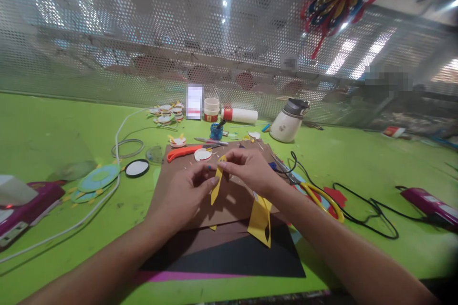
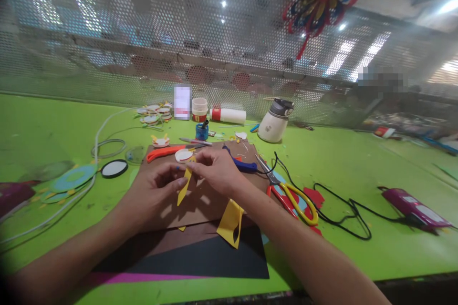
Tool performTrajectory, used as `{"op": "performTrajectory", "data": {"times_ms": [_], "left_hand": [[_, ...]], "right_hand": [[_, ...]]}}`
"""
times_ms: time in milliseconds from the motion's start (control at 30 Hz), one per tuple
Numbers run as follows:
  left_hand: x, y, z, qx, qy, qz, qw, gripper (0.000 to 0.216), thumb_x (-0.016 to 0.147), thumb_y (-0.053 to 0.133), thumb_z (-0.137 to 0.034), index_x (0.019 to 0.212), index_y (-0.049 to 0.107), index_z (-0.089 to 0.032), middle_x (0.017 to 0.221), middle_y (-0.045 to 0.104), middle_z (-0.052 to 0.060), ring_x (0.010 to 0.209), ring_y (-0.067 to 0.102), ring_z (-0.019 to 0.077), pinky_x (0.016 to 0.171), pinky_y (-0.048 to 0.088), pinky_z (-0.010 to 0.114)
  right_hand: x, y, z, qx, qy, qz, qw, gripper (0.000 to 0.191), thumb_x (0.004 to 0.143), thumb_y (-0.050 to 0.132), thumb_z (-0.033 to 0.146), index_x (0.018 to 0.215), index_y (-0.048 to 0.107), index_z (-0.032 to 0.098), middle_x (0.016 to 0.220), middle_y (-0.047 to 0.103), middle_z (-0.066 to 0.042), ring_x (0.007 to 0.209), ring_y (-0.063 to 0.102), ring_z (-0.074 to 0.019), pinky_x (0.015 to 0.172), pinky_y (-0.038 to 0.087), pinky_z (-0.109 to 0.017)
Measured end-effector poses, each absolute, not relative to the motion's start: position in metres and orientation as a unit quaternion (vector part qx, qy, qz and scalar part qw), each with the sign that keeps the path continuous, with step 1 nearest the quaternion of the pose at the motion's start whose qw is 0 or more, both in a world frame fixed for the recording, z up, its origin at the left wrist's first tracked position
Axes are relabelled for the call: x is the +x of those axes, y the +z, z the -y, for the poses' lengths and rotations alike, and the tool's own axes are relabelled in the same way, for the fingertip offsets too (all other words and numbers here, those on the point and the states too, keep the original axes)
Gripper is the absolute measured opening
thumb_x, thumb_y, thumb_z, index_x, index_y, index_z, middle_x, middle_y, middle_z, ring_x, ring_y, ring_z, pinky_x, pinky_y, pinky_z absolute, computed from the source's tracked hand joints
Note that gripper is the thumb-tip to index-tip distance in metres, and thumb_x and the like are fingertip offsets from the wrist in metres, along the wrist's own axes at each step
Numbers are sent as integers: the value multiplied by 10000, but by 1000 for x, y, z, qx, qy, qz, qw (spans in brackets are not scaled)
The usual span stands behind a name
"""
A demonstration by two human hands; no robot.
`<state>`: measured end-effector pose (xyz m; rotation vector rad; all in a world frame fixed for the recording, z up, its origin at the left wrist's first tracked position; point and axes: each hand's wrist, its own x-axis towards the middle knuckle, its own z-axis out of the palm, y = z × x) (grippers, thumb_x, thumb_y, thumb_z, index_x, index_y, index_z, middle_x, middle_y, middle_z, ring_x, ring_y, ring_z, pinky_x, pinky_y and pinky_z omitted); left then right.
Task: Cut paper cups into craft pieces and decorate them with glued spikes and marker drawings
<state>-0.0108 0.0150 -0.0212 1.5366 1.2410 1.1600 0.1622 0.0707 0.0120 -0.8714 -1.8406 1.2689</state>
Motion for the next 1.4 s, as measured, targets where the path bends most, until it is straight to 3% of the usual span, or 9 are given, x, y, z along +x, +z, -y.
{"op": "performTrajectory", "data": {"times_ms": [267,700,967,1133,1300,1400], "left_hand": [[-10,-20,-14,617,457,-495,407,221,837,634,-390,931,679,-195,844,702,40,784,615,214,712,459,325],[-9,-20,-15,583,466,-491,449,324,793,664,-395,1022,656,-165,814,642,33,884,641,256,784,478,364],[-10,-24,-17,580,478,-497,434,405,794,681,-360,1153,619,-182,710,590,-33,631,514,145,613,386,276],[-10,-23,-16,560,499,-491,442,407,751,713,-341,1111,611,-181,719,612,-29,650,558,154,623,411,279],[-11,-22,-17,528,526,-471,471,427,754,727,-335,1127,567,-201,763,666,-18,735,647,192,674,468,303],[-13,-20,-17,525,545,-455,470,382,777,722,-323,1102,563,-202,793,693,-12,746,666,191,706,492,316]], "right_hand": [[162,11,-71,-340,509,705,357,263,777,752,401,684,634,184,585,617,23,564,574,-116,590,466,-278],[162,5,-75,-343,533,680,369,274,738,790,396,683,634,179,571,614,32,549,574,-108,578,464,-268],[160,2,-75,-353,557,651,376,277,684,837,373,757,650,182,559,617,51,534,582,-109,568,465,-267],[161,3,-74,-370,568,624,387,322,710,825,397,897,662,191,613,625,54,558,573,-106,585,463,-267],[165,6,-66,-380,602,601,363,408,717,793,560,775,659,179,688,653,13,627,602,-113,616,470,-260],[163,7,-58,-380,625,598,327,428,661,847,534,691,654,154,644,639,15,596,564,-97,585,425,-239]]}}
